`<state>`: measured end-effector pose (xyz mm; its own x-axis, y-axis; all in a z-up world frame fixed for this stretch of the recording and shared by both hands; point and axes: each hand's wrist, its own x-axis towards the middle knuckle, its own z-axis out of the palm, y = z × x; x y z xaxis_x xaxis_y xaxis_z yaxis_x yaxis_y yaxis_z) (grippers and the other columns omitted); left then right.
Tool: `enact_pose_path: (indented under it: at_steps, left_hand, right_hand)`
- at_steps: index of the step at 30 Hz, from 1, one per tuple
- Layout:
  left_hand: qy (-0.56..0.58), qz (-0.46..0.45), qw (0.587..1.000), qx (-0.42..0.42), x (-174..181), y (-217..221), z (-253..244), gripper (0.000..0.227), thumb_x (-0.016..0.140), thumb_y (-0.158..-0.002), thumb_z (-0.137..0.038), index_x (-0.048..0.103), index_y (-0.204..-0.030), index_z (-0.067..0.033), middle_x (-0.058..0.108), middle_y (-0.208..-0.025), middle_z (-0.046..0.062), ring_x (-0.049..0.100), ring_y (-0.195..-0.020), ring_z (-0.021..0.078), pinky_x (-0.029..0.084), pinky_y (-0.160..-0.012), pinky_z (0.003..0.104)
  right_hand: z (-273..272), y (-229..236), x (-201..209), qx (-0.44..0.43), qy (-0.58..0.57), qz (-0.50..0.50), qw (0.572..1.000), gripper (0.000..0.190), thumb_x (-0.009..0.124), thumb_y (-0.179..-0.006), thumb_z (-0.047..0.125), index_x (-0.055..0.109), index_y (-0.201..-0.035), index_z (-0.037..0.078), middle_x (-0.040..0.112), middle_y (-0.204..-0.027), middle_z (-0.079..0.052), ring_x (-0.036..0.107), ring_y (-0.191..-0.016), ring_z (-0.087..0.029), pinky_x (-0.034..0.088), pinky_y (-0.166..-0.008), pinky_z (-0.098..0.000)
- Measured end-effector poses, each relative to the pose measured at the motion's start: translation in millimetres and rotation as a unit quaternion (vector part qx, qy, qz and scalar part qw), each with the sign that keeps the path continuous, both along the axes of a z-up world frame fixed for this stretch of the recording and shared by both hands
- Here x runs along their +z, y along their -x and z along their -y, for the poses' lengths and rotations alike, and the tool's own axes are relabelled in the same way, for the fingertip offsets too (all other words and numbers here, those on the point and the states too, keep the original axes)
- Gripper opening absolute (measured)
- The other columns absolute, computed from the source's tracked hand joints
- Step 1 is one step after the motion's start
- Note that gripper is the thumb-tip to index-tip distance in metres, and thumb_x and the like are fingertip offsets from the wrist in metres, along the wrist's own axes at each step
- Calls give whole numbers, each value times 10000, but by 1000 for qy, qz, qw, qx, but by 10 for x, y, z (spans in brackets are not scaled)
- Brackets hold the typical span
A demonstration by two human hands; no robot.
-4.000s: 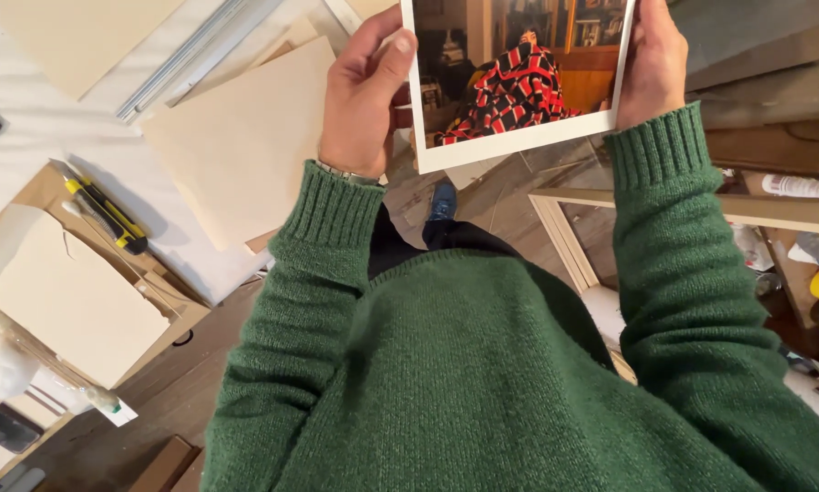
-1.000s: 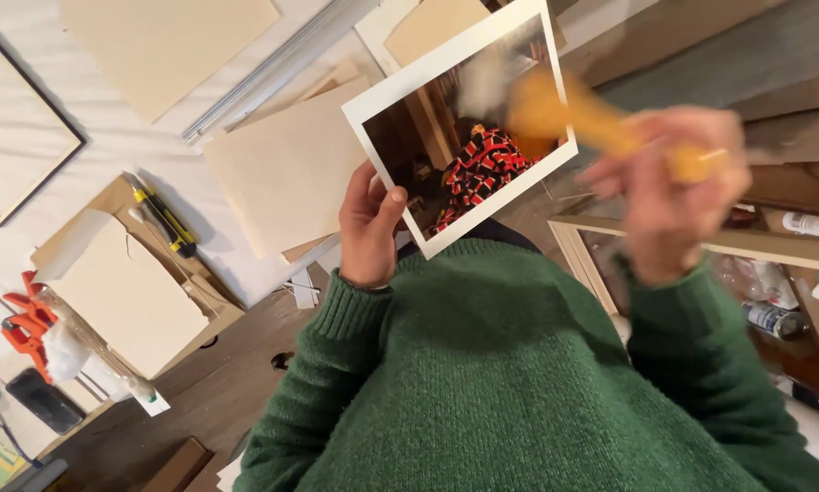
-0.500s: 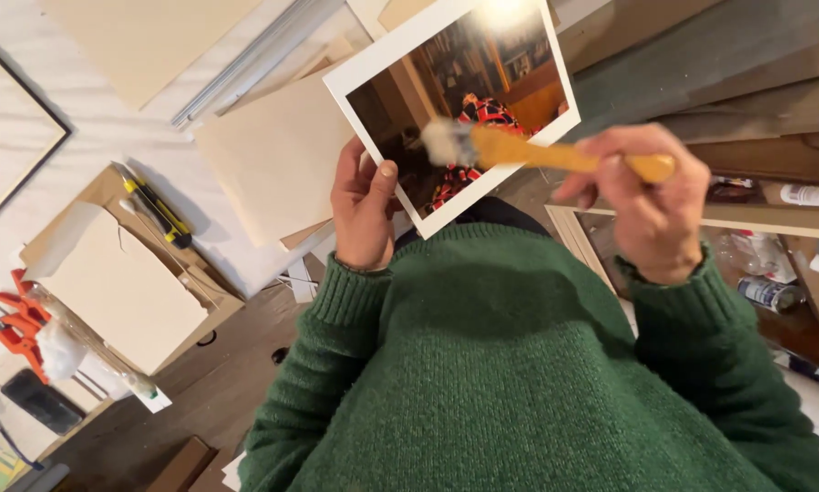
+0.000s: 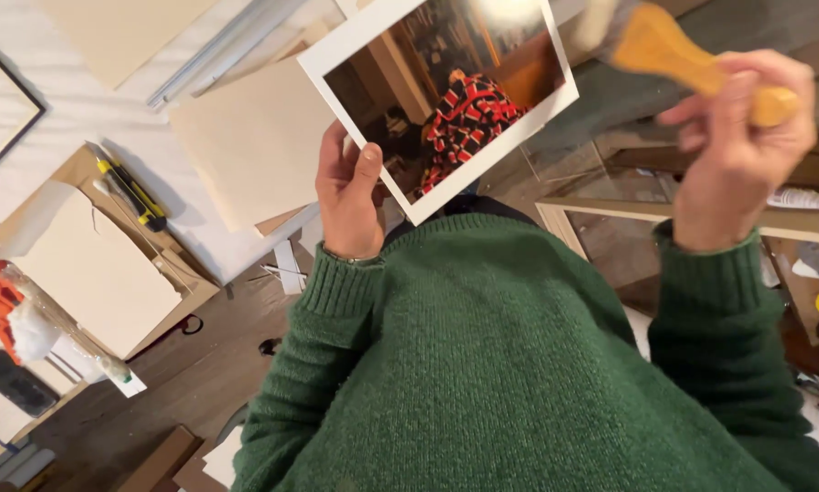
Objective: Cleaning several photographic prints with a brush and organizing them on a mounting board in a workshop environment.
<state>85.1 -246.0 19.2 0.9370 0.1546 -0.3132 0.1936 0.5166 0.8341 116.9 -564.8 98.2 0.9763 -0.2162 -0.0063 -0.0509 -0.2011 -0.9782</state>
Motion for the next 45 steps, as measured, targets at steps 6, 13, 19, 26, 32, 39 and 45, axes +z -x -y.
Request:
enact_pose_path:
  at_steps: [6,13,19,26,32,39,45]
  left_hand:
    - [32,-6,999,19,4,7,30,461,600,-1068,-67,452,-1504,-34,625,-1104,25,551,-869,69,517,-758,241]
    - [30,23,999,27,-13,35,9,415,617,-1100,-73,486,-1491,-25,579,-1001,-16,488,-792,42,437,-685,219]
    - [14,12,1000,23,111,-41,80,413,622,-1086,-121,491,-1470,-44,563,-902,-29,469,-692,33,398,-578,208]
    - [8,33,998,45,117,-11,67,428,635,-1081,-74,480,-1477,-25,586,-1011,-22,480,-798,43,431,-691,214]
    - [-49,48,997,33,114,7,55,430,624,-1084,-78,473,-1481,-11,603,-1071,-23,503,-875,36,437,-805,208]
    - [-29,43,998,32,139,-2,15,393,638,-1099,-101,495,-1456,-21,540,-928,-38,419,-724,36,334,-603,217]
    - [104,16,992,65,284,-60,21,327,576,-1067,-40,507,-1386,-21,658,-1093,19,638,-963,106,585,-905,299]
  right_hand:
    - [-113,381,-58,236,-113,-12,965,115,501,-1118,47,606,-1110,1,707,-842,-100,658,-621,-139,449,-507,-209]
    - [247,166,-11,-3,23,-7,1000,104,516,-1183,69,593,-1219,9,672,-957,-96,704,-755,-146,451,-571,-220]
    - [135,320,-45,126,-76,-45,988,180,485,-1194,135,621,-1137,32,686,-793,-96,675,-667,-132,455,-537,-194]
    - [1215,229,-707,-50,113,38,992,157,503,-1291,128,587,-1300,-4,629,-975,-79,657,-782,-149,380,-591,-231]
    - [1213,212,-744,-92,96,17,991,176,466,-1260,119,586,-1285,-7,607,-966,-48,656,-795,-133,387,-600,-221]
    - [1014,184,-761,-84,161,3,983,186,612,-1297,156,663,-1227,-9,592,-854,-44,570,-705,-108,401,-597,-219]
    - [1086,168,-985,-4,173,30,984,224,526,-1222,134,614,-1090,-23,695,-1038,-49,510,-796,-94,412,-756,-226]
